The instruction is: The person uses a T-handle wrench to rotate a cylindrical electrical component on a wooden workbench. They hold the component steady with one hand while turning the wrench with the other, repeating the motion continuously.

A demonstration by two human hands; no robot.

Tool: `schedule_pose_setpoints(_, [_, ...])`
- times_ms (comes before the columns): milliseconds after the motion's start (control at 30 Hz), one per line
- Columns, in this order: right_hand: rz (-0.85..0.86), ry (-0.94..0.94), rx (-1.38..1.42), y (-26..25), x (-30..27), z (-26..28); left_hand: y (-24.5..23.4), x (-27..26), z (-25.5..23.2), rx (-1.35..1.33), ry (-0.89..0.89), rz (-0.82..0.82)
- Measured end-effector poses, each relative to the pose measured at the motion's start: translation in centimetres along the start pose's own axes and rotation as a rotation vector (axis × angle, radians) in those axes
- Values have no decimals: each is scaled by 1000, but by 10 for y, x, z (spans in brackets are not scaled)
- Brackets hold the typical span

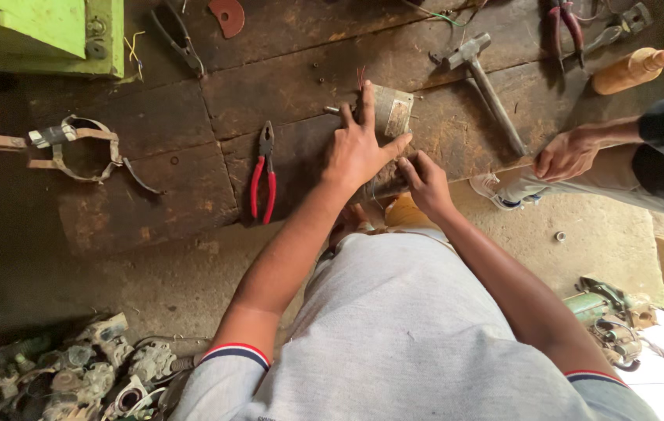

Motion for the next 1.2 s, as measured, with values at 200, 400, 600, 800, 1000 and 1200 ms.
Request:
schedule_pose_setpoints(200, [7,-68,225,-2,-1,4,-1,0,-2,31,10,-30])
schedule_pose_setpoints(400, [-6,-74,234,-6,0,0,-2,-1,-1,69,-2,-16])
schedule_pose_setpoints(600, [2,-62,217,-6,0,1,-2,0,-1,76,6,-27])
schedule_pose_setpoints(800, [-25,-117,243,-5,-1,7,-3,-2,-2,75,19,-52])
schedule_pose_setpoints(1000, [-100,-216,103,-6,-9,20,-2,1,-1,111,10,0])
schedule_pose_setpoints(1200, [-100,-140,49,-3,-6,12,0,0,-1,126,32,-43])
Point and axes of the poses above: each hand's wrist, its own x-axis towards the middle knuckle, its own y-axis out of the palm, z = x × y, the point moved 6 cm from there along x, towards the middle knuckle, and after that the axes turned 3 degrees about z, right-handed, at the moved point
